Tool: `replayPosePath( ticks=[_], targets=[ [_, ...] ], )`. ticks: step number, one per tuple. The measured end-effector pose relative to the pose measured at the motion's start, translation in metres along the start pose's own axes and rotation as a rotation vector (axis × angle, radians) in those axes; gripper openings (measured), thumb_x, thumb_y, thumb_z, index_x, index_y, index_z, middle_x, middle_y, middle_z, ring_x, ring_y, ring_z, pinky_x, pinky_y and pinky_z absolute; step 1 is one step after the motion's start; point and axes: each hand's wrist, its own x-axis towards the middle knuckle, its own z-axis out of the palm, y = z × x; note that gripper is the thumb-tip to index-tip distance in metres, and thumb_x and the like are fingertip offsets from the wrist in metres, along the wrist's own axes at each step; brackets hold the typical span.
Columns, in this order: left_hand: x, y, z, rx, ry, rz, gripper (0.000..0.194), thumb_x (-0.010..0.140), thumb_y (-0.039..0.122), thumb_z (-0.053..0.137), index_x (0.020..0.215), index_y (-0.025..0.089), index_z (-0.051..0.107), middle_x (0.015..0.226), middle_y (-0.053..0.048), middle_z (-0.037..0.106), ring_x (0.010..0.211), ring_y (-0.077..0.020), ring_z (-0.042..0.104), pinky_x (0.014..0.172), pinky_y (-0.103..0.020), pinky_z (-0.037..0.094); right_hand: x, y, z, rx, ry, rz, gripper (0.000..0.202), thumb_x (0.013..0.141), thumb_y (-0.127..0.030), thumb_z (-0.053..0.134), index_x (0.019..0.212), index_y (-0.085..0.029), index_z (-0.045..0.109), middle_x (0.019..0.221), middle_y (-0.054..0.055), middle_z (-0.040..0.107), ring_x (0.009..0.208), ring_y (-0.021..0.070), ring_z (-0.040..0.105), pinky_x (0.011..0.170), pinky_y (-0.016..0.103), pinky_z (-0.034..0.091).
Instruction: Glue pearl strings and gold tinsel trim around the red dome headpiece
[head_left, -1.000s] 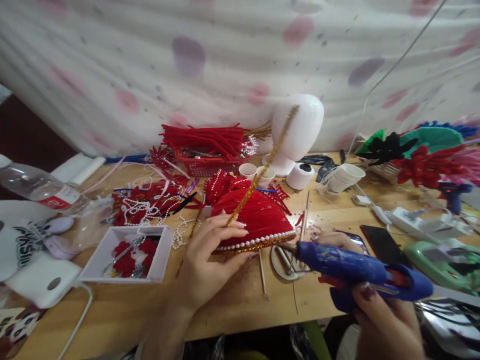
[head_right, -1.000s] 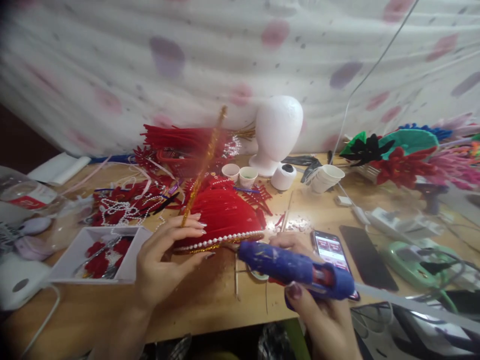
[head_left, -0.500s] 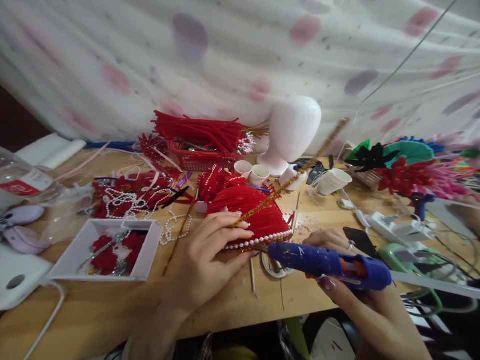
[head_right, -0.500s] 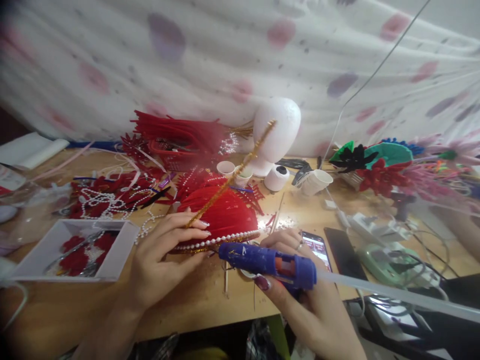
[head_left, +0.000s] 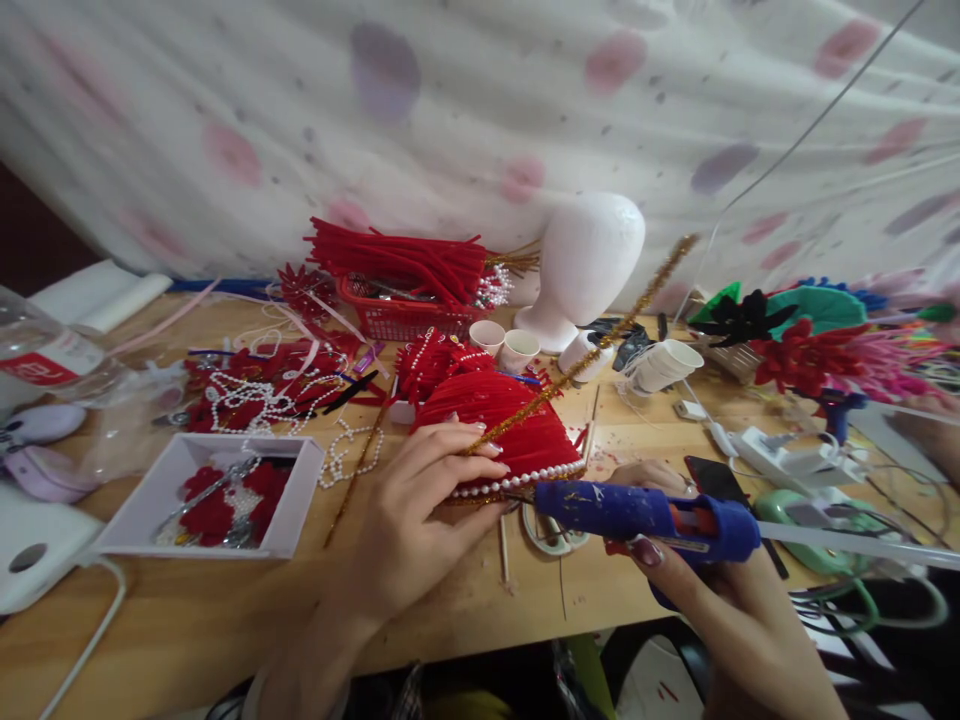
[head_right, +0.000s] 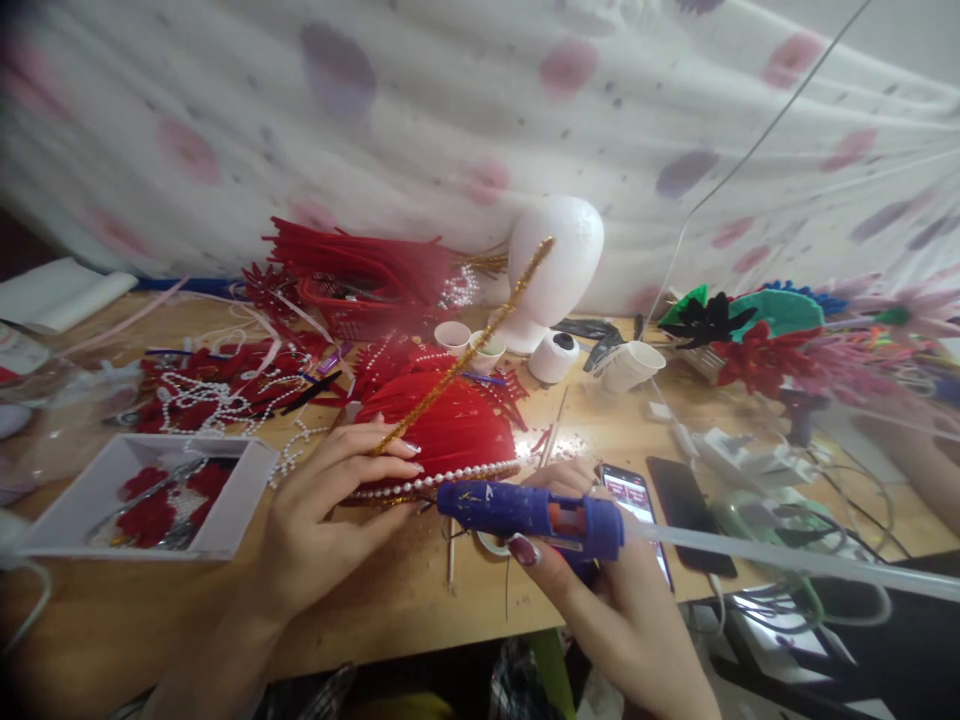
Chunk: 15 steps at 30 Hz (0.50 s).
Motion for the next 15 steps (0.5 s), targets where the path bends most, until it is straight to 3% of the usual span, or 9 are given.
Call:
replayPosePath(
  ticks=[15],
  targets=[
    [-0.0008,-0.0010,0.0017,0.002,-0.002,-0.009,0.013,0.086,0.012,0.073,0.098,0.018,0.071,0.103,-0.004,0.073,0.111,-0.0150,0.065,0.108,-0.030,0.049,-0.0025,-0.0008,-0.0034,-0.059,0.021,-0.029,0.010,0.101,-0.033,0.056,0.100,-0.031,0.065,0.089,0.000,0.073,0.085,0.0208,0.068,0.081,0.031,0.050]
  ],
)
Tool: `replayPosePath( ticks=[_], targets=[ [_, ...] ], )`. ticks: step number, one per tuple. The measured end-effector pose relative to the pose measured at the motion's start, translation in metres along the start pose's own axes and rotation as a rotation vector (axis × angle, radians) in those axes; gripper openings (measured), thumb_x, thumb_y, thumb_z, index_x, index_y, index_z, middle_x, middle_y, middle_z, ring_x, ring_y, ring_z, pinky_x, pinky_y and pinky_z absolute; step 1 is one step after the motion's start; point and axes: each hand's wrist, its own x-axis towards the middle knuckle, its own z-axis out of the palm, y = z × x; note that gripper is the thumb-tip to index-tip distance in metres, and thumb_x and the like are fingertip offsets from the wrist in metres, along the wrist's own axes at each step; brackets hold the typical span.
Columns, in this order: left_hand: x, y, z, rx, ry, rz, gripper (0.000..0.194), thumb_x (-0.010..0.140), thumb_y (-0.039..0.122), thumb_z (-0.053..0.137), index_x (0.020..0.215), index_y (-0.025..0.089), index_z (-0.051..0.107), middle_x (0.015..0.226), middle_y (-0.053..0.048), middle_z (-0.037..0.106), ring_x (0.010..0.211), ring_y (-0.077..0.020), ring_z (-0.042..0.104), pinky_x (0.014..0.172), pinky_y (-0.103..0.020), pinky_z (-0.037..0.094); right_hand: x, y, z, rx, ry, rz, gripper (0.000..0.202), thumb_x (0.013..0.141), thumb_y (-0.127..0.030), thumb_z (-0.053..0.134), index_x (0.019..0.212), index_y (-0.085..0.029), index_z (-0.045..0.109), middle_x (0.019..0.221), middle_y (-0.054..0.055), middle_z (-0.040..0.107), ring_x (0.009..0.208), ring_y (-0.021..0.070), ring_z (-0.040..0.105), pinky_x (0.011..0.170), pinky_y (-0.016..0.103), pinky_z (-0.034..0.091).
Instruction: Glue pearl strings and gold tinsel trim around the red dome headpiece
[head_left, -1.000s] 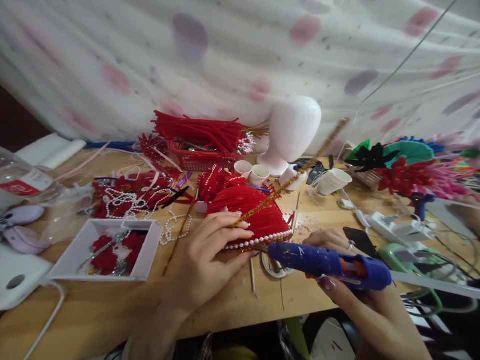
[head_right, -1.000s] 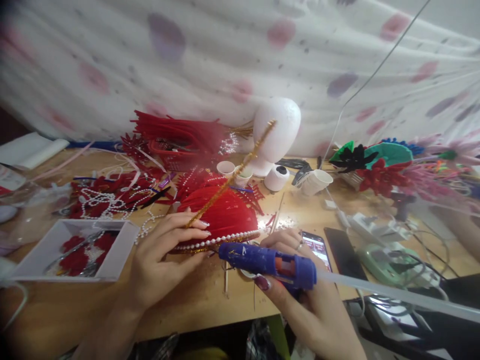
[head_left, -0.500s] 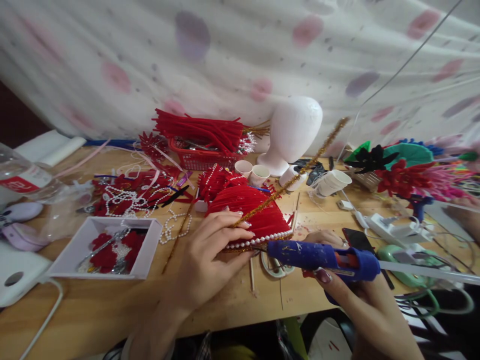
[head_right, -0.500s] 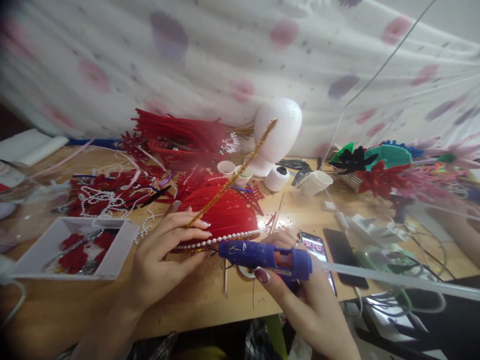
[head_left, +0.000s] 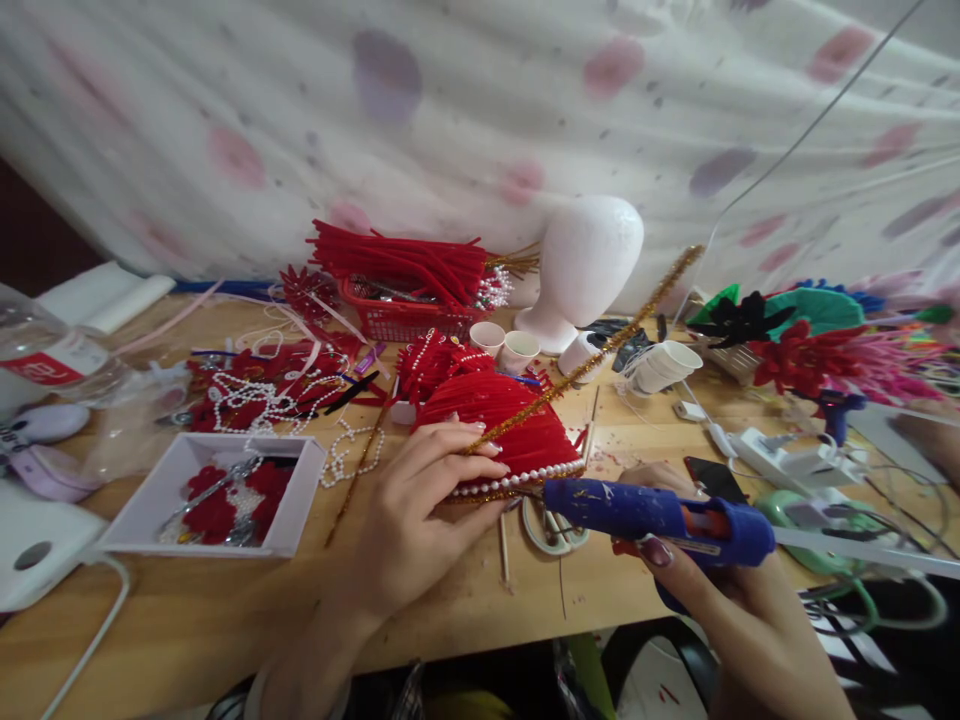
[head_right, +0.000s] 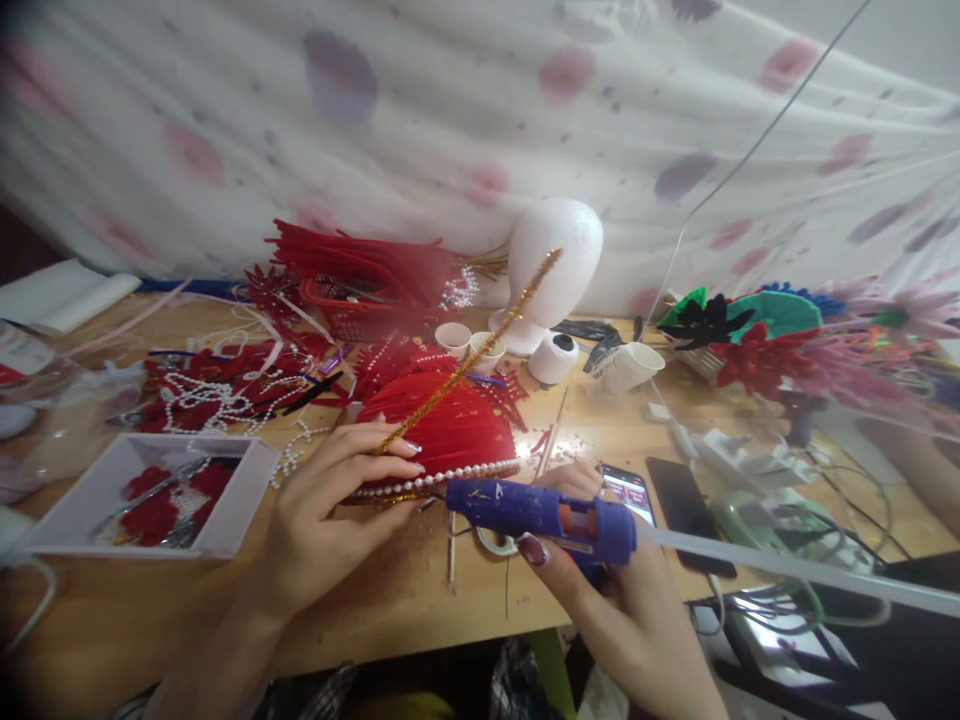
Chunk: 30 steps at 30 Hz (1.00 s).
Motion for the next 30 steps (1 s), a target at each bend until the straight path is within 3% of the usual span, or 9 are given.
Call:
replayPosePath(
  ticks=[7,11,23,30],
  targets=[
    [-0.0008,0.0024,-0.0012,0.009,-0.005,-0.004,0.011,0.087,0.014,0.073,0.097,0.018,0.070,0.102,-0.005,0.074,0.110,-0.0167,0.066,0.106,-0.033,0.052,0.0008,-0.0006,-0.0013,-0.001,-0.004,-0.028,0.010,0.101,-0.029,0.055,0.093,-0.028,0.062,0.088,-0.001,0.064,0.082,0.0174,0.062,0.071,0.026,0.048],
    [-0.0003,0.0028,-0.0009,0.008,0.002,0.001,0.011,0.087,0.014,0.073,0.096,0.018,0.071,0.101,-0.006,0.074,0.108,-0.0177,0.067,0.102,-0.033,0.054,-0.0030,0.0028,-0.0009,-0.026,0.038,0.005,0.007,0.098,-0.029,0.060,0.103,-0.030,0.063,0.097,0.002,0.066,0.089,0.0208,0.062,0.077,0.030,0.050],
    [0.0012,0.0030,0.0007,0.011,0.002,0.005,0.010,0.086,0.012,0.073,0.095,0.016,0.072,0.101,-0.006,0.074,0.110,-0.0163,0.066,0.103,-0.029,0.052,0.0019,-0.0047,0.0000,0.004,0.048,0.025,0.011,0.096,-0.031,0.061,0.090,-0.027,0.069,0.079,0.002,0.069,0.076,0.0226,0.067,0.073,0.034,0.052],
    [0.0006,0.0020,0.0007,0.017,0.007,0.005,0.011,0.086,0.013,0.073,0.096,0.018,0.071,0.101,-0.006,0.074,0.108,-0.0178,0.067,0.101,-0.034,0.055,0.0015,-0.0046,-0.0005,0.002,0.010,0.034,0.015,0.098,-0.033,0.058,0.096,-0.027,0.072,0.080,0.004,0.072,0.076,0.0255,0.069,0.073,0.036,0.054]
  ],
)
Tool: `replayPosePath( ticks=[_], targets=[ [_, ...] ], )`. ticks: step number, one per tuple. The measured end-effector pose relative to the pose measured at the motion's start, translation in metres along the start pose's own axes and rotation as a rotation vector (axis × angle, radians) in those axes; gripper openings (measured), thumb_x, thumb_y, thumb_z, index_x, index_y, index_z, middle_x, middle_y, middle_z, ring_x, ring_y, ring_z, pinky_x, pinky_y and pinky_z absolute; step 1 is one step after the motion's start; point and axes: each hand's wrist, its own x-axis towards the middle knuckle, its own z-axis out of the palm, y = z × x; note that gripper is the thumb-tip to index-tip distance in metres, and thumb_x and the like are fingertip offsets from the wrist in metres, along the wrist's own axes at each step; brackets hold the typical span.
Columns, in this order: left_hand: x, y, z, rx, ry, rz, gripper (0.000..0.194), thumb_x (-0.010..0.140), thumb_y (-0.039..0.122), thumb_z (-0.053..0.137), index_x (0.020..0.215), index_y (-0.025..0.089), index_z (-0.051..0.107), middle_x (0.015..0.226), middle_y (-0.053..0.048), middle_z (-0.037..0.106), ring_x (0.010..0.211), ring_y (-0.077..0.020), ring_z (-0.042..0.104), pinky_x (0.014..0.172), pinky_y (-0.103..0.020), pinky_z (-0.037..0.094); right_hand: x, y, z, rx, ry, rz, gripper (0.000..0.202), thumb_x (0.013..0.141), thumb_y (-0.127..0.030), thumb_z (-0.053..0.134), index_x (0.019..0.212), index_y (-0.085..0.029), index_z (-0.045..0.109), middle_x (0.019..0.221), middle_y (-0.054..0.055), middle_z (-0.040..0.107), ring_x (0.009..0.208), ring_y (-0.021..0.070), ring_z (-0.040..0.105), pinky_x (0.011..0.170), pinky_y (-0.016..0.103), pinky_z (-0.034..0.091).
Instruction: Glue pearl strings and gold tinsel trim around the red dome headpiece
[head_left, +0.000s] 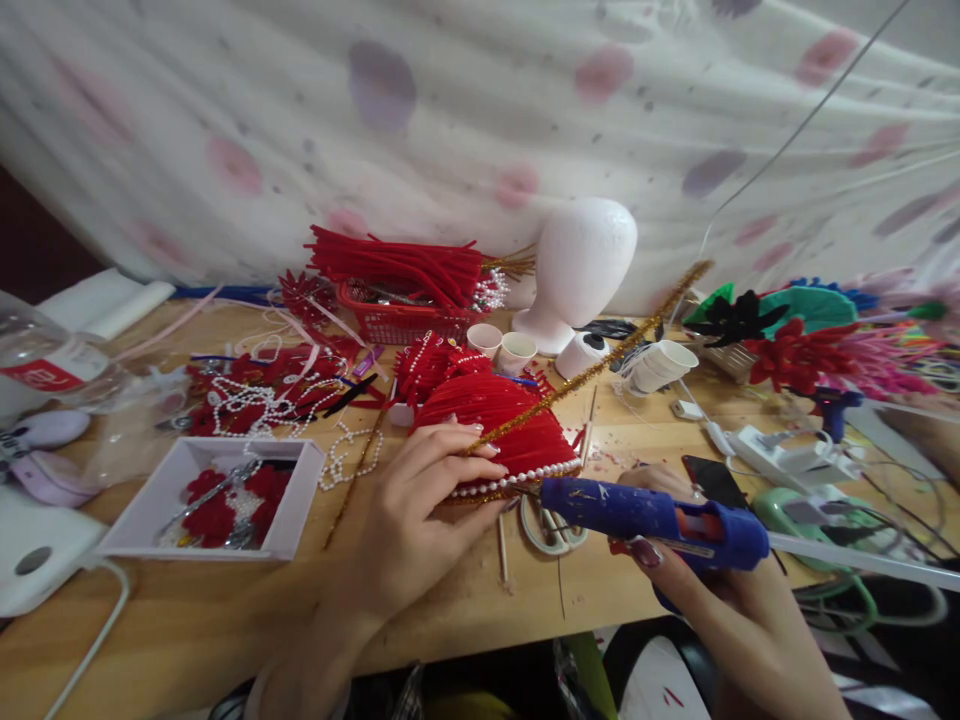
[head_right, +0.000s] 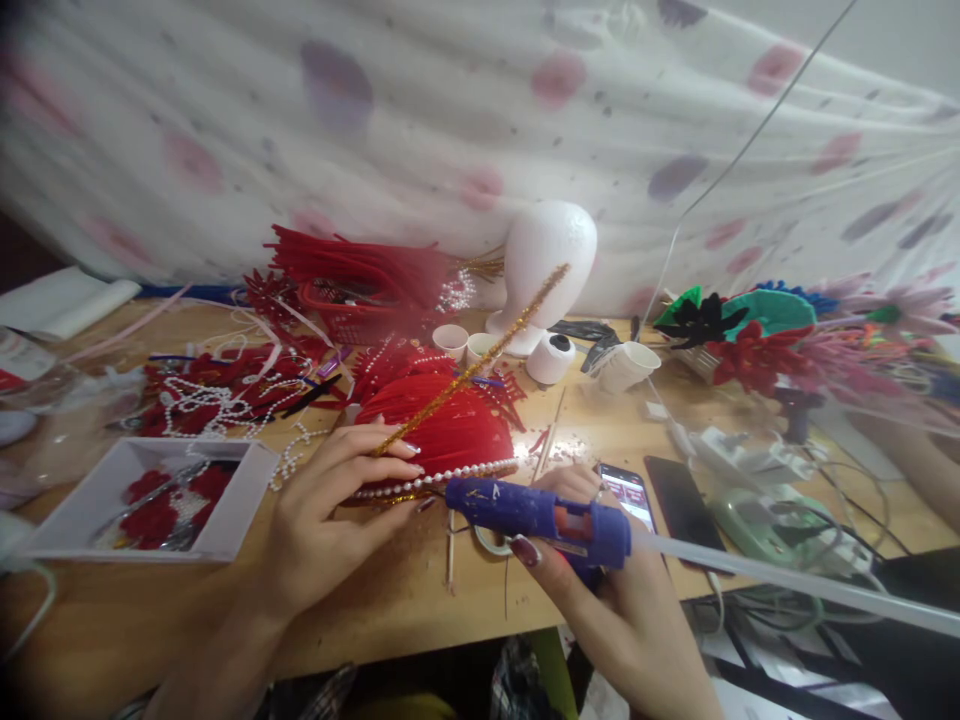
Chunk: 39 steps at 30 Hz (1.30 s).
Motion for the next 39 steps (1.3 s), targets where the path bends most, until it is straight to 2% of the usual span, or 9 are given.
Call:
replayPosePath(
  ticks=[5,14,25,30,39],
  targets=[
    [0.000,0.001,-0.001,0.000,0.005,0.003,0.011,0.086,0.013,0.073,0.095,0.019,0.070,0.100,-0.006,0.074,0.107,-0.0196,0.068,0.098,-0.036,0.057,-0.002,0.001,0.001,0.024,-0.001,0.011,0.018,0.099,-0.035,0.057,0.087,-0.026,0.068,0.078,0.004,0.071,0.074,0.0239,0.068,0.072,0.035,0.053],
    [-0.001,0.001,0.000,0.016,0.012,0.010,0.013,0.085,0.012,0.073,0.096,0.019,0.071,0.100,-0.006,0.074,0.106,-0.0198,0.069,0.098,-0.037,0.058,-0.001,0.001,0.004,0.051,0.041,0.048,0.019,0.094,-0.037,0.062,0.080,-0.026,0.070,0.073,0.005,0.072,0.069,0.0267,0.069,0.065,0.039,0.057],
    [0.001,0.002,0.001,0.021,0.020,0.010,0.014,0.084,0.012,0.073,0.095,0.020,0.070,0.099,-0.005,0.075,0.103,-0.0200,0.070,0.095,-0.038,0.059,-0.005,0.006,0.006,0.032,0.050,0.051,0.018,0.096,-0.039,0.061,0.087,-0.026,0.068,0.080,0.004,0.073,0.075,0.0248,0.069,0.070,0.037,0.054],
    [0.000,0.002,0.000,0.016,0.022,0.008,0.013,0.084,0.012,0.074,0.094,0.020,0.071,0.099,-0.005,0.075,0.104,-0.0196,0.069,0.096,-0.037,0.059,-0.001,0.003,0.005,0.025,0.058,0.022,0.020,0.096,-0.038,0.060,0.082,-0.027,0.067,0.074,0.004,0.071,0.069,0.0244,0.068,0.063,0.036,0.054],
    [-0.001,0.000,0.000,0.018,0.018,0.017,0.013,0.085,0.012,0.074,0.095,0.019,0.070,0.100,-0.005,0.074,0.105,-0.0173,0.067,0.097,-0.033,0.057,-0.006,0.010,0.007,0.009,0.080,0.022,0.013,0.097,-0.034,0.061,0.092,-0.026,0.070,0.081,0.004,0.073,0.077,0.0236,0.068,0.070,0.034,0.055]
  ],
)
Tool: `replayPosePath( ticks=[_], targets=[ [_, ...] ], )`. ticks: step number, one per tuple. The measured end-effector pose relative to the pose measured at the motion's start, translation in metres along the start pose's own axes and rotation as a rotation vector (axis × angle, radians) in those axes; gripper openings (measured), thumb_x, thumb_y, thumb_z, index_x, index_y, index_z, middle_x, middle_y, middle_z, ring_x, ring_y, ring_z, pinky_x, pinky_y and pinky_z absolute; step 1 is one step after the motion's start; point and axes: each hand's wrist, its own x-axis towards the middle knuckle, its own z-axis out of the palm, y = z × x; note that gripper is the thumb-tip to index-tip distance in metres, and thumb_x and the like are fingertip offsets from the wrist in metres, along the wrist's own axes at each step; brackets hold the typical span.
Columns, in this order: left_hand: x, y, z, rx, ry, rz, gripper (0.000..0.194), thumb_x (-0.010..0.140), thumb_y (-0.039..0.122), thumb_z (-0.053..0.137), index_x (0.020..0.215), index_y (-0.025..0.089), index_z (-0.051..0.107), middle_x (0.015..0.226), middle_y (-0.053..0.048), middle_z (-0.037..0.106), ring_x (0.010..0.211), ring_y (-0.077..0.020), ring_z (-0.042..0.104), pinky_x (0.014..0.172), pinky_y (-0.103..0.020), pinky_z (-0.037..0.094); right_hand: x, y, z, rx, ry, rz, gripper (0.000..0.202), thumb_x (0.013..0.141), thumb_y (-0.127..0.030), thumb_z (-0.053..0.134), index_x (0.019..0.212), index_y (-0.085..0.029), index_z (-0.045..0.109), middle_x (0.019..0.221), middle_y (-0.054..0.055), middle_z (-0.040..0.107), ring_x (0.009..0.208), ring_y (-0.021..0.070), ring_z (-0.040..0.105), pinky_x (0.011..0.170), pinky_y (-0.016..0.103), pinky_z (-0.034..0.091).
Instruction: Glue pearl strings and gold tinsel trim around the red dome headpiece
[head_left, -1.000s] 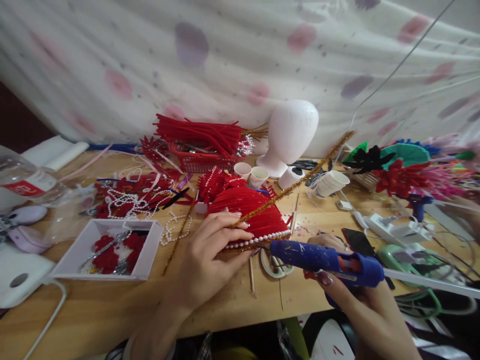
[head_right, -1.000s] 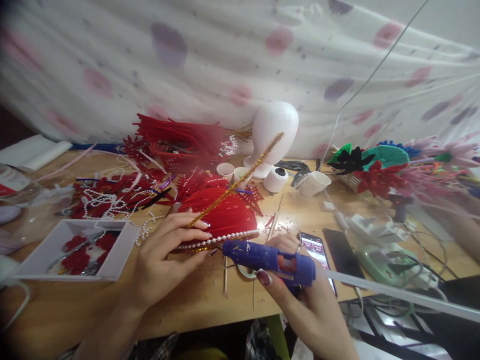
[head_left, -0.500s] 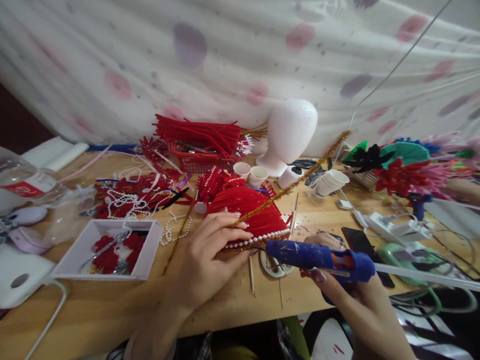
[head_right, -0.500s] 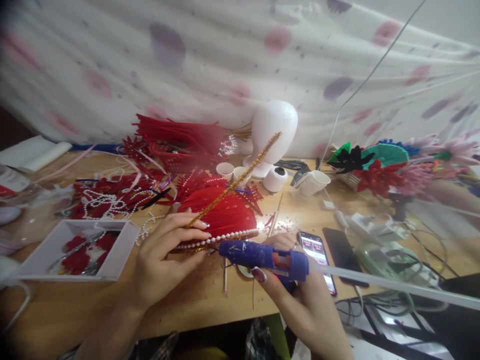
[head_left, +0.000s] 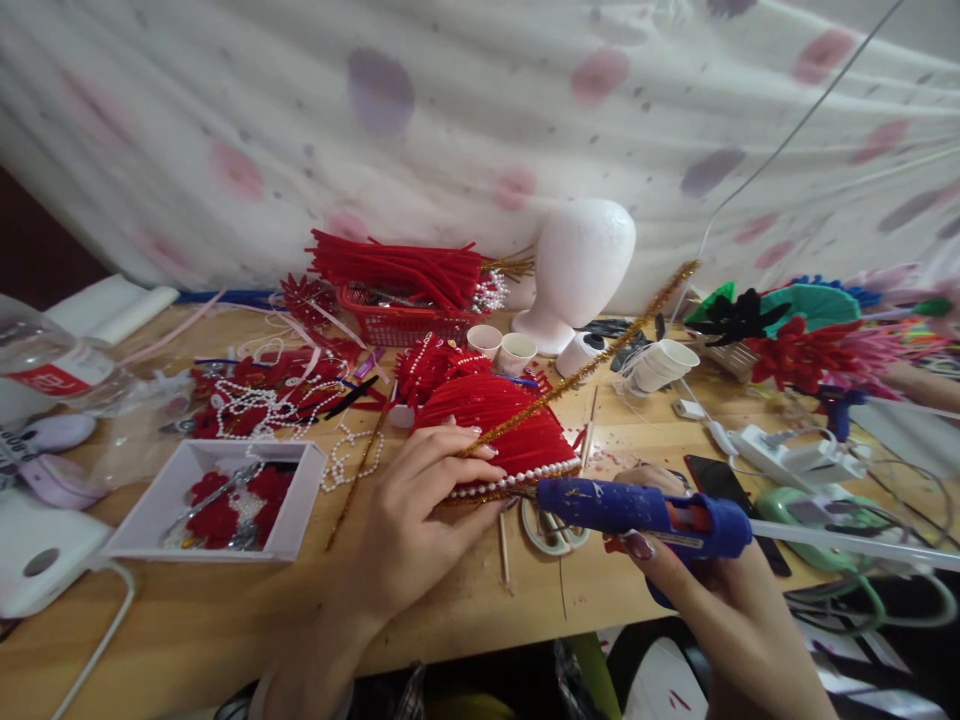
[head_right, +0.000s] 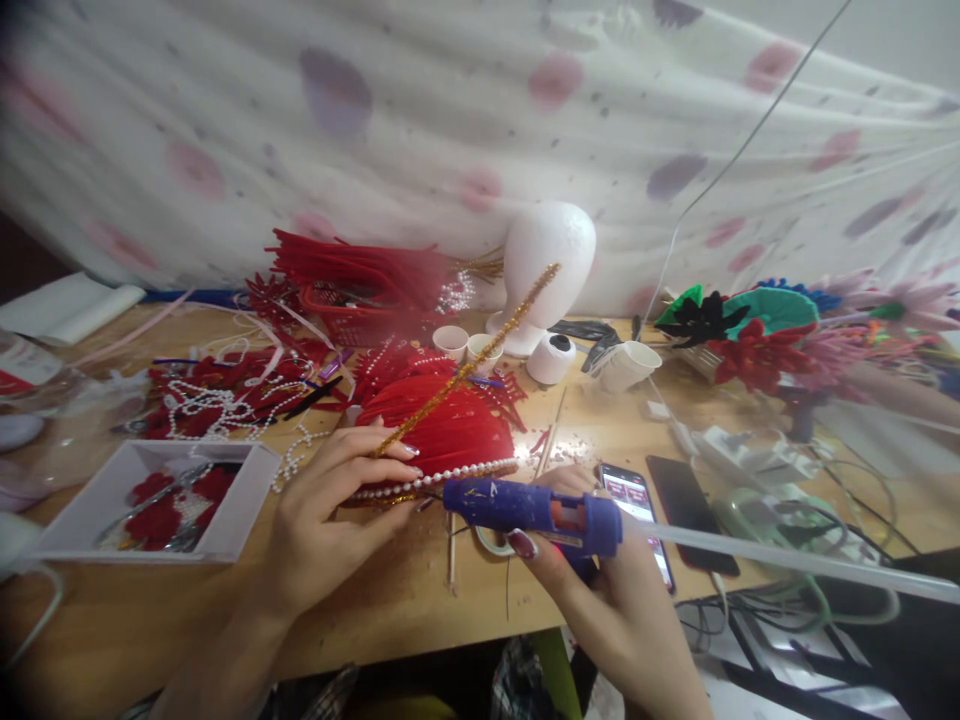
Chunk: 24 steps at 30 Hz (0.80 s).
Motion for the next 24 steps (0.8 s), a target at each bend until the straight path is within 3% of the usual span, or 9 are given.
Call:
replayPosePath(
  ticks=[6,8,11,13,17,20,24],
  targets=[
    [-0.001,-0.001,0.000,-0.007,-0.003,-0.010,0.013,0.084,0.012,0.074,0.095,0.020,0.069,0.101,-0.004,0.073,0.105,-0.0179,0.068,0.100,-0.035,0.056,0.002,-0.004,-0.003,0.001,-0.011,-0.012,0.014,0.094,-0.035,0.064,0.086,-0.026,0.072,0.076,0.004,0.072,0.073,0.0242,0.068,0.070,0.035,0.055],
    [-0.001,0.000,0.000,-0.003,0.006,-0.015,0.012,0.084,0.012,0.074,0.093,0.019,0.069,0.100,-0.004,0.074,0.105,-0.0179,0.068,0.100,-0.035,0.056,0.000,-0.004,-0.001,0.072,0.012,0.047,0.014,0.091,-0.037,0.068,0.084,-0.027,0.074,0.077,0.004,0.074,0.074,0.0248,0.069,0.070,0.035,0.056],
    [-0.001,0.000,0.000,-0.003,0.016,-0.024,0.011,0.084,0.013,0.075,0.091,0.019,0.069,0.100,-0.004,0.074,0.103,-0.0173,0.068,0.101,-0.035,0.055,-0.008,-0.002,0.003,0.228,0.230,0.271,0.022,0.084,-0.048,0.075,0.087,-0.027,0.079,0.084,0.006,0.077,0.080,0.0268,0.071,0.069,0.034,0.058],
    [0.000,0.001,0.000,-0.006,0.020,-0.013,0.010,0.084,0.014,0.075,0.090,0.018,0.069,0.099,-0.004,0.073,0.102,-0.0165,0.068,0.100,-0.033,0.055,-0.013,0.000,0.006,0.361,0.403,0.434,0.034,0.071,-0.056,0.083,0.087,-0.027,0.080,0.082,0.006,0.078,0.082,0.0286,0.073,0.070,0.035,0.061],
    [0.001,0.001,0.000,0.004,0.025,0.010,0.006,0.085,0.012,0.073,0.089,0.016,0.071,0.099,-0.006,0.072,0.104,-0.0155,0.068,0.100,-0.029,0.054,-0.015,0.002,0.009,0.583,0.589,0.660,0.060,0.047,-0.061,0.092,0.095,-0.026,0.080,0.077,0.005,0.079,0.072,0.0292,0.076,0.061,0.036,0.064],
    [0.001,0.002,0.001,-0.009,0.034,0.010,0.007,0.085,0.009,0.072,0.089,0.016,0.072,0.100,-0.006,0.072,0.105,-0.0150,0.068,0.103,-0.029,0.053,-0.014,0.004,0.010,0.656,0.645,0.662,0.065,0.051,-0.059,0.091,0.105,-0.026,0.078,0.080,0.007,0.081,0.070,0.0307,0.077,0.059,0.039,0.066],
    [0.000,0.001,0.001,-0.057,0.030,0.017,0.009,0.084,0.007,0.072,0.088,0.015,0.073,0.095,-0.006,0.072,0.104,-0.0153,0.067,0.103,-0.030,0.053,-0.016,0.010,0.010,0.685,0.672,0.633,0.059,0.058,-0.057,0.089,0.105,-0.024,0.077,0.085,0.009,0.081,0.073,0.0304,0.078,0.059,0.038,0.067]
  ],
)
